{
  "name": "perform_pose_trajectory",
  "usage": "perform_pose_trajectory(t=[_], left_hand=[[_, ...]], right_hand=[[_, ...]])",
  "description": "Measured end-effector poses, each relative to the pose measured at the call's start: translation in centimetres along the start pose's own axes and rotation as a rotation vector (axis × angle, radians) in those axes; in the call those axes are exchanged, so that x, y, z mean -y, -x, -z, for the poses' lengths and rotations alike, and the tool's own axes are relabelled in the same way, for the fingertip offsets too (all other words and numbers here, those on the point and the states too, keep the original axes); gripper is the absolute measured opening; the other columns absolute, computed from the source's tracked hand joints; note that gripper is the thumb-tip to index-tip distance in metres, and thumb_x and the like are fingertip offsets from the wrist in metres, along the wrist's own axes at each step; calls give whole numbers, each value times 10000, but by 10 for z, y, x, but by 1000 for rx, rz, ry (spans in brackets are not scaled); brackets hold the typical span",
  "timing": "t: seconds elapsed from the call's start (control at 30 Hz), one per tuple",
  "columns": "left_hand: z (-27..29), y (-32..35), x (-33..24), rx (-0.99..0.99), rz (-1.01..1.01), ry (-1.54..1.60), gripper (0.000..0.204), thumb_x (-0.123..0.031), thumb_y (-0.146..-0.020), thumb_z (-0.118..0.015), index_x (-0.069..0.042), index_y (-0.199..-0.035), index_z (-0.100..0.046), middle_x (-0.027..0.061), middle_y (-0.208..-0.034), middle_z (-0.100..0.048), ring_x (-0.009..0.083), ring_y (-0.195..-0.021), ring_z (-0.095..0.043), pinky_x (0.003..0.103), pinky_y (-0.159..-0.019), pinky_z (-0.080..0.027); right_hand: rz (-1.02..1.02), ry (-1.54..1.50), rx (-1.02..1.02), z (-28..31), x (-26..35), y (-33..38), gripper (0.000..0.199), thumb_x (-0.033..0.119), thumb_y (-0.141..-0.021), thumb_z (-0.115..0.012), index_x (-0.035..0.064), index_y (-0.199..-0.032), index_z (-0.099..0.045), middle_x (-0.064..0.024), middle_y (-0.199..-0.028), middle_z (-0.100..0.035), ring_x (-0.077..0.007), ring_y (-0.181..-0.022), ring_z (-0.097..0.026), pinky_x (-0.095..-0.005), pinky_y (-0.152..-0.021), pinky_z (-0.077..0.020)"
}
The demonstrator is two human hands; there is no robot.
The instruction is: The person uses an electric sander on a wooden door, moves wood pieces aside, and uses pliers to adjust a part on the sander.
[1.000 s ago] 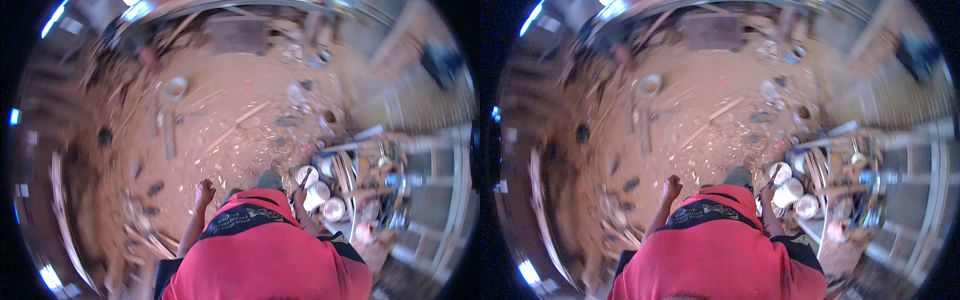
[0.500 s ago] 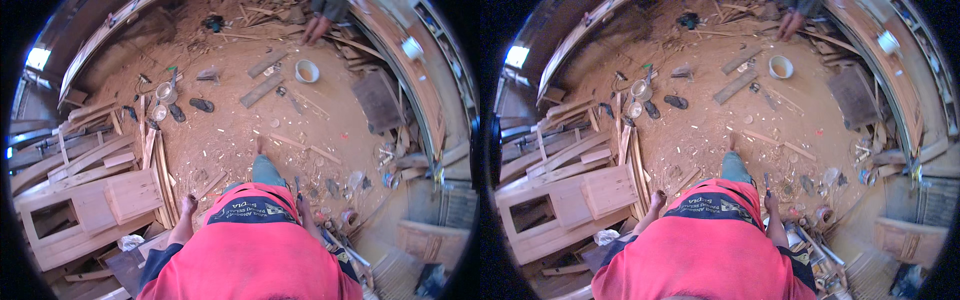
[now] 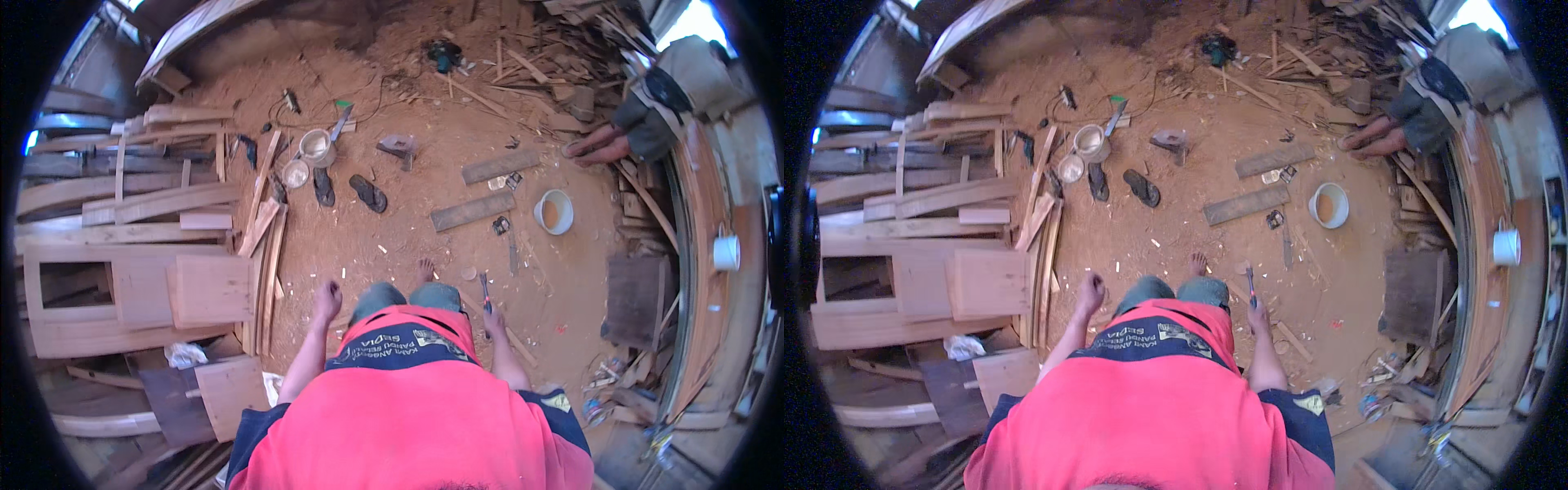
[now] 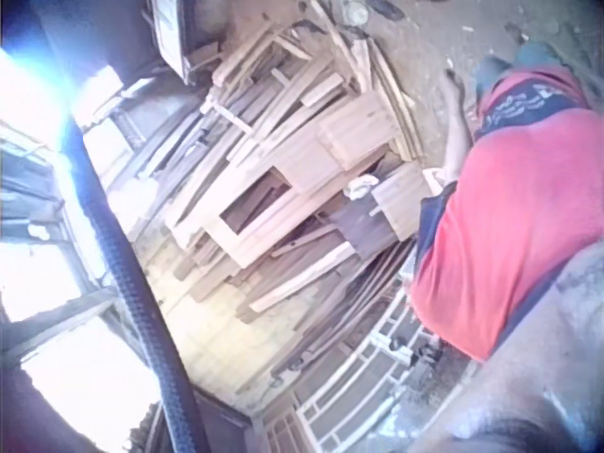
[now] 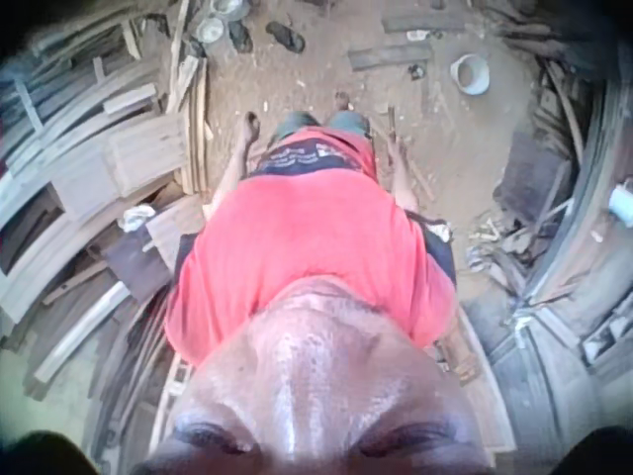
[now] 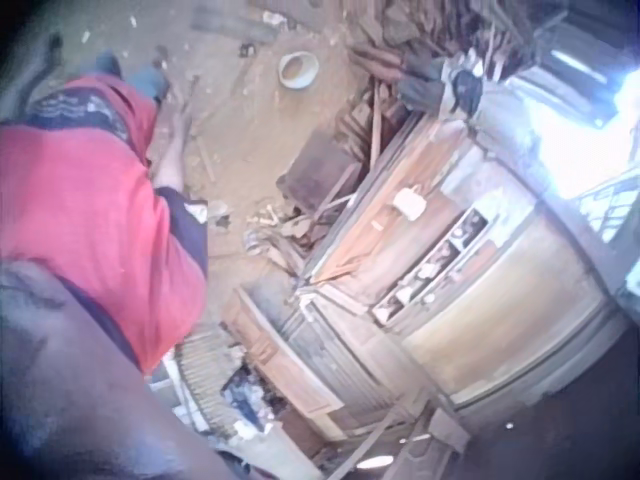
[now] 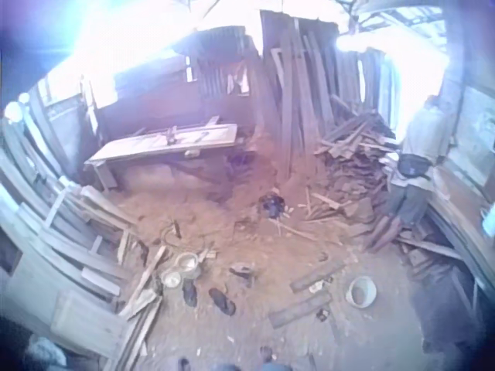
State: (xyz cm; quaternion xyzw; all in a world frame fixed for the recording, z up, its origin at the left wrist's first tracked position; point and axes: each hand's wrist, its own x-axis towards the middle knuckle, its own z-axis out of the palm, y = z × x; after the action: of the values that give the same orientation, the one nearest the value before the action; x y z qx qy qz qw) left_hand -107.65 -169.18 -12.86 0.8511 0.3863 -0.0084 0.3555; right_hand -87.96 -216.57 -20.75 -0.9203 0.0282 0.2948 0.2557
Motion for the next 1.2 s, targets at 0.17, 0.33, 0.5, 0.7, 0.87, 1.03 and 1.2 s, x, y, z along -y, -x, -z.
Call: perform_pose_trajectory(t=[0.17, 0.33, 0.5, 0.7, 0.87, 1.03, 1.2], left_hand=[[17, -75, -29, -168, 5, 113, 112, 24, -802, -581, -5, -908, -600, 189, -803, -639, 330, -733, -637, 416, -665, -505], [24, -118, -8, -130, 114, 56, 136, -29, -789, -620, -2, -921, -606, 178, -803, -649, 303, -757, -653, 411, -700, -524], [28, -153, 63, -22, 428, 62, 236, -86, -759, -663, -3, -976, -621, 184, -820, -662, 304, -768, -657, 411, -722, -531], [91, -318, 77, -35, 447, 70, 176, -123, -795, -630, -32, -942, -660, 209, -882, -694, 359, -877, -688, 440, -781, -535], [179, -492, 30, -187, 233, 78, 169, -85, -816, -598, -6, -956, -651, 235, -895, -685, 387, -891, -676, 463, -799, -530], [218, -642, -17, -269, 149, 130, 178, -42, -820, -578, 0, -980, -645, 233, -902, -677, 393, -884, -671, 451, -798, -528], [244, -730, -31, -282, 242, 105, 194, -35, -812, -584, -17, -987, -666, 238, -889, -668, 399, -877, -667, 447, -802, -525]], right_hand=[[76, 130, 24, 48, 100, -132, 404, 375, -959, -490, 14, -1086, -621, -290, -995, -662, -439, -1014, -646, -502, -832, -496], [53, 31, 96, 63, 199, -225, 389, 356, -945, -504, 32, -1121, -629, -269, -1037, -674, -422, -1027, -646, -511, -851, -491], [36, 226, 132, 55, 321, -240, 446, 415, -939, -494, 43, -1138, -636, -257, -1088, -680, -403, -1062, -646, -504, -900, -483], [-53, 198, 277, -3, 372, -287, 424, 394, -935, -546, 36, -1130, -661, -230, -1008, -707, -392, -1015, -674, -471, -877, -515], [133, 21, 366, -55, 418, -338, 390, 348, -957, -510, 1, -1016, -677, -308, -977, -673, -458, -987, -656, -517, -800, -499], [165, 50, 326, -105, 459, -480, 392, 358, -969, -511, 18, -1064, -681, -295, -1002, -680, -451, -1008, -655, -502, -821, -500], [142, 65, 483, -28, 733, -521, 487, 483, -983, -519, 43, -1113, -682, -290, -1019, -680, -420, -1024, -660, -484, -840, -495]])
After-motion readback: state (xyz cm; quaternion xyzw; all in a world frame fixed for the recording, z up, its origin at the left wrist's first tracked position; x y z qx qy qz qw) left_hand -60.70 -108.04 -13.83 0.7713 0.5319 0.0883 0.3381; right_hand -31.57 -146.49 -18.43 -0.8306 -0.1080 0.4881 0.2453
